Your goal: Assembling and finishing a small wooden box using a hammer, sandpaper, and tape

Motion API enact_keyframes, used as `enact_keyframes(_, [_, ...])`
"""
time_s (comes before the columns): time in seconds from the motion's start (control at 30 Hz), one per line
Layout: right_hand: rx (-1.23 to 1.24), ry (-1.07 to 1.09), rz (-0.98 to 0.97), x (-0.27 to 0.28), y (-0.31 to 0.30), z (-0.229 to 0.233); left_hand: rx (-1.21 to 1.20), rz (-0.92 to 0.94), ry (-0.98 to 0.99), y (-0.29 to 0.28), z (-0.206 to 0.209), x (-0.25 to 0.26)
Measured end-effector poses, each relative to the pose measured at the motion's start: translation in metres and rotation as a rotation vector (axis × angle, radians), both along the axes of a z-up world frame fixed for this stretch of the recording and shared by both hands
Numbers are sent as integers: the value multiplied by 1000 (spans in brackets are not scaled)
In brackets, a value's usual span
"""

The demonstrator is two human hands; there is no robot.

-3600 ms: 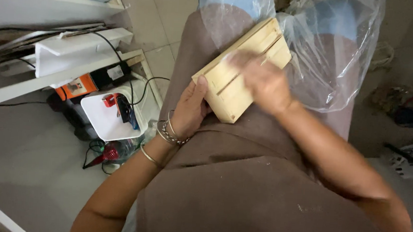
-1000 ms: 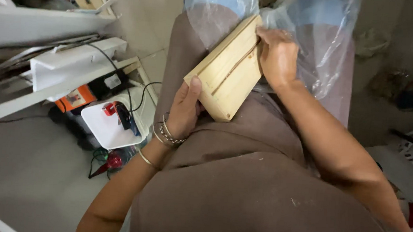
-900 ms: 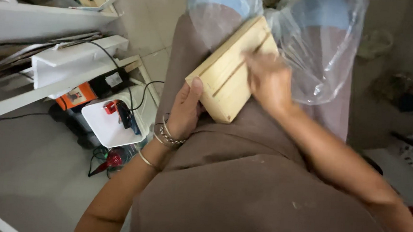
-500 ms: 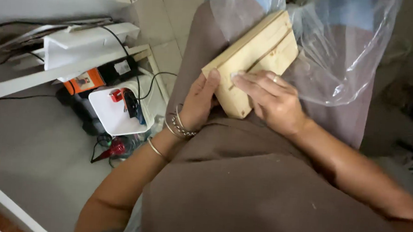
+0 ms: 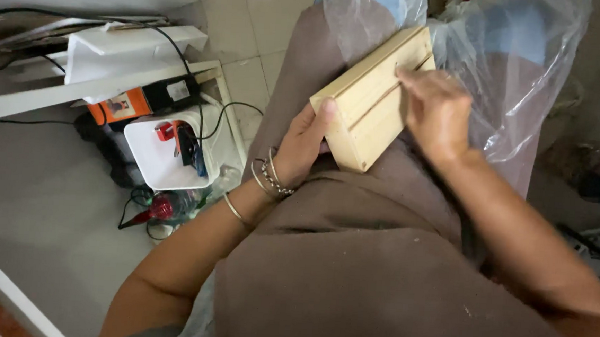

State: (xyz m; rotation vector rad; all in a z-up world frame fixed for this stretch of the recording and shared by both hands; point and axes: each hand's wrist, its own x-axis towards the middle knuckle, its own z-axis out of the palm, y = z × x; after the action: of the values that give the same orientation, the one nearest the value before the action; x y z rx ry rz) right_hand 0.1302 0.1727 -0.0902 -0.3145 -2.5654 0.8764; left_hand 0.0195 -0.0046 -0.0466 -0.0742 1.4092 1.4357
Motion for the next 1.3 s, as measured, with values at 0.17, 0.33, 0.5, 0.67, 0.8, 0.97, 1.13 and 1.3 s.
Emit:
enact_keyframes(0.17, [-127, 134, 99, -27, -44, 69, -12, 20, -20, -1, -5, 2])
enact_keyframes(0.33, [119, 57, 56, -23, 0, 15, -43, 12, -35, 4, 11, -1])
enact_keyframes(0.5, [-75, 93, 117, -21, -36, 54, -27, 66, -54, -5, -7, 4])
enact_keyframes(0.67, [73, -54, -151, -7, 31, -49, -25, -4, 21, 5, 7, 0])
enact_keyframes(0.8, [61, 6, 22, -8, -34, 15, -41, 14, -34, -6, -6, 3])
enact_keyframes(0.97, [142, -13, -50, -5, 23, -66, -15, 22, -37, 0, 3, 0])
enact_keyframes(1.13, [9, 17, 53, -22, -35, 34, -12, 26, -44, 0, -1, 2])
enact_keyframes(1.3, [72, 99, 88, -18, -15, 4, -14, 29, -43, -3, 4, -2])
